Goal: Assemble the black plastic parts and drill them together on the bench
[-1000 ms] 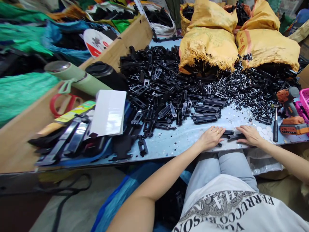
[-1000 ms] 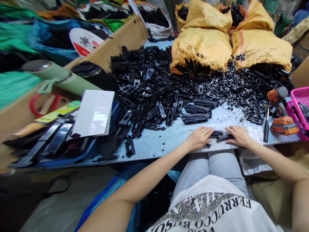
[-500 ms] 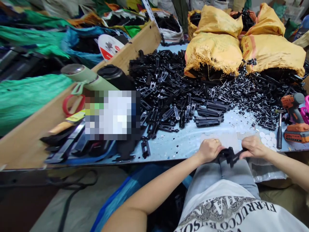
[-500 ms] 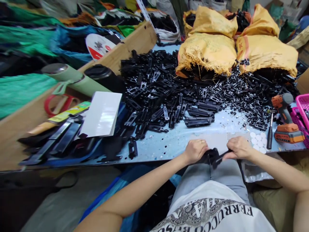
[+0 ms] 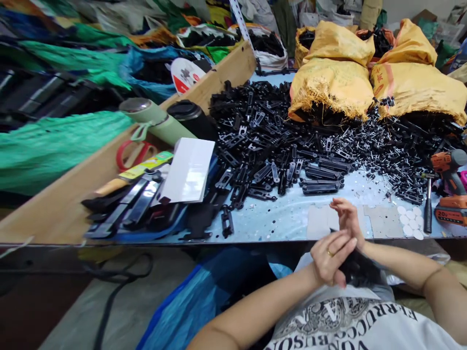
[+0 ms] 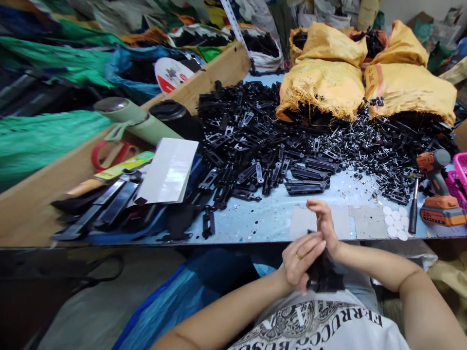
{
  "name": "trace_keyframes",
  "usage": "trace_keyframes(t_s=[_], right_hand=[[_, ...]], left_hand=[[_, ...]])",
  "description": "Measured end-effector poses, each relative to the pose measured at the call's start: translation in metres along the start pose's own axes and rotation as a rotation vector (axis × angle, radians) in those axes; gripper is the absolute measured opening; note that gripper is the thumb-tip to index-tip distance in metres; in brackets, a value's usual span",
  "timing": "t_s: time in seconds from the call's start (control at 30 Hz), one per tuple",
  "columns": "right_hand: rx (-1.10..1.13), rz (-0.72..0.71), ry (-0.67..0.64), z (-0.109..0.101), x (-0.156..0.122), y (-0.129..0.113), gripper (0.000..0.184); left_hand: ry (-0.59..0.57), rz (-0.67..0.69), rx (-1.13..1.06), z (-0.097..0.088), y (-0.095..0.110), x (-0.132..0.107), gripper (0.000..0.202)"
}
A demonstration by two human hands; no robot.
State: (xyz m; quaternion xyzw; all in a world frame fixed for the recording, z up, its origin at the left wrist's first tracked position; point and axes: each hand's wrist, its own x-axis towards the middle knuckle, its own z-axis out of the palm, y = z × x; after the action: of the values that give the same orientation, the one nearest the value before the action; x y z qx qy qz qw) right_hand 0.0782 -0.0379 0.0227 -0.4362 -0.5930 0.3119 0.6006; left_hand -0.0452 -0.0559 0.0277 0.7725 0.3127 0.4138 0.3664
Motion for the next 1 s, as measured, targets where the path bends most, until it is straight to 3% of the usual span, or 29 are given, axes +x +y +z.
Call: trace_keyframes(t_s=[0.1,0.23,0.37,0.47,0.53,0.67,0.8,0.9,1.0], right_hand=[[-0.299,-0.105,-0.156,-0.014,0.066,0.028,0.037],[-0.823,-0.027,-0.174,-0.038,0.178,0.067,0.031],[-1.167,-0.026,-0.345,-0.033,0.267,0.097,0.034],[-1.297,0.019,-0.44,-0.017,0.305,0.114,0.036],[-1.325,0.04,-0.457,-0.008,0.319,0.123,0.034],[-1.342,0.019,-0.456,-0.001,0.328,0.13,0.025],[-1.324,-0.089,-0.449,-0.01,0.321,0.112,0.02],[-1.307,-0.146,-0.432,-0.026,0.299,0.085,0.03],[-1.202,-0.134,-0.365,-0.045,0.251,0.051,0.034]], left_hand=[[-0.029,0.127,0.383,-0.011,-0.037,0.017,0.071],[-0.217,0.185,0.73,-0.023,-0.073,0.039,0.04],[-0.201,0.089,0.871,-0.021,-0.083,0.063,0.036],[-0.103,0.027,0.847,-0.033,-0.082,0.087,0.044],[0.043,-0.089,0.848,-0.053,-0.083,0.104,0.047],[0.342,-0.481,0.98,-0.106,-0.094,0.124,0.047],[0.265,-0.704,1.018,-0.13,-0.11,0.124,0.043],[0.231,-0.721,1.025,-0.128,-0.116,0.123,0.033],[0.305,-0.691,0.989,-0.128,-0.11,0.121,0.027]])
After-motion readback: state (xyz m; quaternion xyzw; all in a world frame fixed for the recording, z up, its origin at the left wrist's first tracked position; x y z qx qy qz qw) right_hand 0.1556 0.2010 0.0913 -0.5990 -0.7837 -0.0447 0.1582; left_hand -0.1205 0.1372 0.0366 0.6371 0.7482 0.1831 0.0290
